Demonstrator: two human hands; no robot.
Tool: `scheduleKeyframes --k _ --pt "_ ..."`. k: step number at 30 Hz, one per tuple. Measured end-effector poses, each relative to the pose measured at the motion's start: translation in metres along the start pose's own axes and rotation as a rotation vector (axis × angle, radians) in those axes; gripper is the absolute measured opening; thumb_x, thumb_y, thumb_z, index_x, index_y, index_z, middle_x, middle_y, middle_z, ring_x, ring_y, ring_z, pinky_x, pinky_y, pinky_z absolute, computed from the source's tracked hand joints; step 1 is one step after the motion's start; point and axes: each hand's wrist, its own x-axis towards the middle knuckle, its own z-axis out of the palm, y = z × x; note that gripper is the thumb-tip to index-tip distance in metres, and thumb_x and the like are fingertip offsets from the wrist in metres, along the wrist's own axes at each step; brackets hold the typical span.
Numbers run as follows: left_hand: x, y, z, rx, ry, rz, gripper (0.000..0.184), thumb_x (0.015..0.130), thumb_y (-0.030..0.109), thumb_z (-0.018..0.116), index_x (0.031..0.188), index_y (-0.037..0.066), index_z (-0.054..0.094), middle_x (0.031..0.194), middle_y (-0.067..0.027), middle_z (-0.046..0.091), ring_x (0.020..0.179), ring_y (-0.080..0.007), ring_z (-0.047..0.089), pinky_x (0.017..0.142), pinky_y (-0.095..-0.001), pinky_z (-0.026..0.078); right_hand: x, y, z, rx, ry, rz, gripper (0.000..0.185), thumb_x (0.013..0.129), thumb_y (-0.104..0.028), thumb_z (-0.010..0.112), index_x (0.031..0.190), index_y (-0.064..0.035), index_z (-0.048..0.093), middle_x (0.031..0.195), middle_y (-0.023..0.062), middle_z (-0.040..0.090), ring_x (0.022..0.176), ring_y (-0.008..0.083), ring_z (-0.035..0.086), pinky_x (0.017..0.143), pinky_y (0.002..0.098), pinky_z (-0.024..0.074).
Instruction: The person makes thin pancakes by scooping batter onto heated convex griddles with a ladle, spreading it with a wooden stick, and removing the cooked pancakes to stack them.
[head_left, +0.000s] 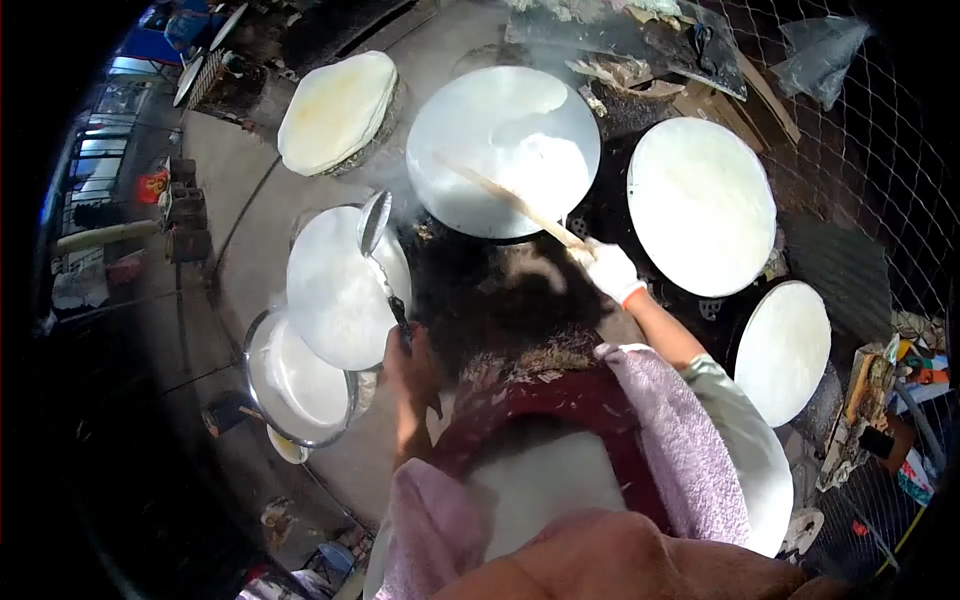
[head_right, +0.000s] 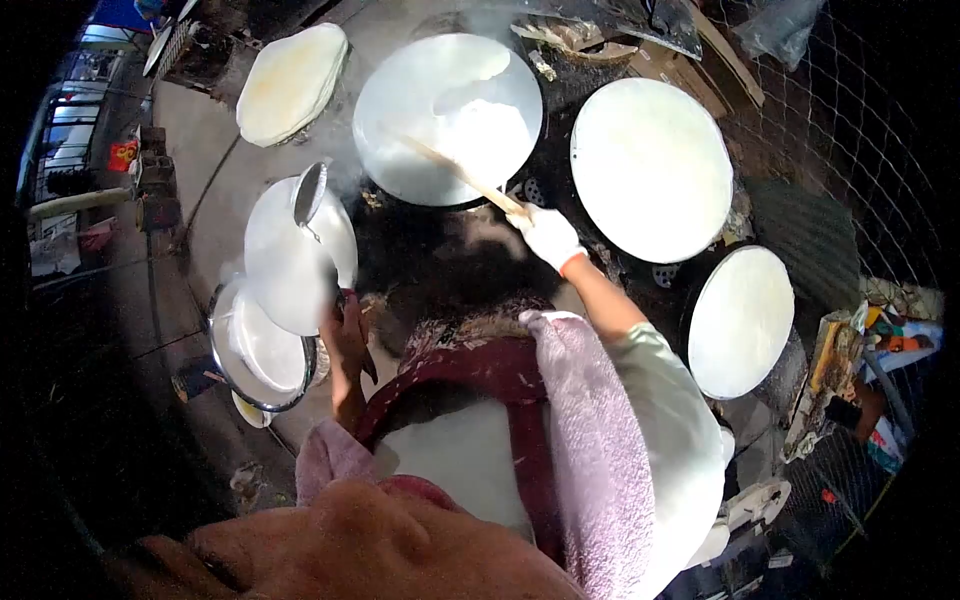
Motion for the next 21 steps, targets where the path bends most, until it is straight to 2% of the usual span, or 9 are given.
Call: scheduleKeyframes --k 2,4,5,9,11,13,14,17,21 --pt "-0.007 0.018 0.005 -0.097 -0.021 -0.047 0.015 0.094 0.017 0.058 0.094 0.002 0.059 0.068 0.0013 0.053 0.059 -0.0068 0.047 0.053 -0.0242 0.039 0.005 0.018 -0.012 -0.061 0.088 0.011 0.049 0.091 -0.052 0.048 0.093 -0.0051 0.060 0.075 0.0240 0.063 0.071 0.0429 0.062 0.063 0.0500 0.0478" --pt "-0.011 0.033 0.011 -0.127 -0.019 -0.142 0.015 0.094 0.017 0.058 0.094 0.003 0.059 0.066 0.0027 0.052 0.057 -0.0058 0.045 0.050 -0.0230 0.037 0.040 0.018 -0.033 0.081 0.187 0.051 0.048 0.093 -0.049 0.046 0.091 -0.0019 0.057 0.075 0.0255 0.062 0.076 0.0449 0.061 0.068 0.0516 0.0468" --pt "-0.011 0.037 0.014 -0.144 -0.018 -0.188 0.015 0.094 0.017 0.058 0.094 0.003 0.059 0.065 0.0033 0.051 0.055 -0.0052 0.045 0.049 -0.0224 0.036 0.065 0.023 -0.035 -0.043 0.205 0.108 0.049 0.094 -0.049 0.044 0.090 -0.0013 0.058 0.082 0.0276 0.063 0.083 0.0452 0.061 0.071 0.0504 0.0470" --pt "-0.002 0.029 0.023 -0.109 -0.031 -0.135 0.012 0.095 0.015 0.056 0.096 0.004 0.057 0.062 0.0050 0.048 0.051 -0.0038 0.041 0.045 -0.0211 0.031 0.074 -0.024 -0.063 -0.010 0.176 0.125 0.056 0.095 -0.051 0.041 0.092 -0.0002 0.063 0.090 0.0287 0.063 0.087 0.0447 0.061 0.075 0.0487 0.0480" --pt "0.002 0.017 0.028 -0.065 -0.053 -0.060 0.008 0.097 0.014 0.052 0.097 0.006 0.053 0.058 0.0064 0.043 0.043 -0.0028 0.034 0.039 -0.0214 0.024 0.052 0.012 -0.025 -0.017 0.082 0.037 0.056 0.095 -0.051 0.041 0.115 -0.0008 0.059 0.092 0.0270 0.064 0.084 0.0438 0.063 0.076 0.0479 0.0491" --pt "0.007 0.007 0.032 -0.061 -0.023 -0.035 0.008 0.097 0.012 0.051 0.099 0.005 0.053 0.058 0.0047 0.044 0.043 -0.0033 0.035 0.040 -0.0215 0.025 0.033 0.024 -0.015 -0.112 0.085 0.150 0.060 0.096 -0.048 0.040 0.133 -0.0013 0.046 0.092 0.0256 0.065 0.083 0.0417 0.064 0.074 0.0467 0.0502" --pt "0.005 0.015 0.032 -0.066 -0.032 -0.068 0.008 0.097 0.012 0.051 0.098 0.004 0.053 0.059 0.0044 0.045 0.043 -0.0033 0.035 0.040 -0.0216 0.025 0.038 0.030 -0.015 -0.042 0.191 0.089 0.064 0.097 -0.046 0.040 0.142 -0.0016 0.035 0.093 0.0258 0.066 0.082 0.0399 0.065 0.072 0.0465 0.0508" --pt "0.003 0.012 0.028 -0.022 -0.029 -0.072 0.009 0.097 0.013 0.051 0.098 0.004 0.053 0.059 0.0047 0.045 0.044 -0.0033 0.036 0.041 -0.0214 0.026 0.095 -0.005 -0.061 -0.245 0.129 0.200 0.064 0.096 -0.045 0.042 0.141 -0.0006 0.033 0.097 0.0255 0.065 0.086 0.0413 0.064 0.075 0.0472 0.0500" --pt "-0.006 0.017 0.026 -0.056 -0.006 -0.048 0.009 0.096 0.013 0.053 0.096 0.004 0.054 0.059 0.0051 0.044 0.044 -0.0025 0.035 0.042 -0.0198 0.026 0.199 -0.017 -0.090 -0.292 0.160 0.118 0.061 0.094 -0.040 0.044 0.139 -0.0006 0.035 0.105 0.0244 0.064 0.095 0.0395 0.063 0.083 0.0463 0.0491"
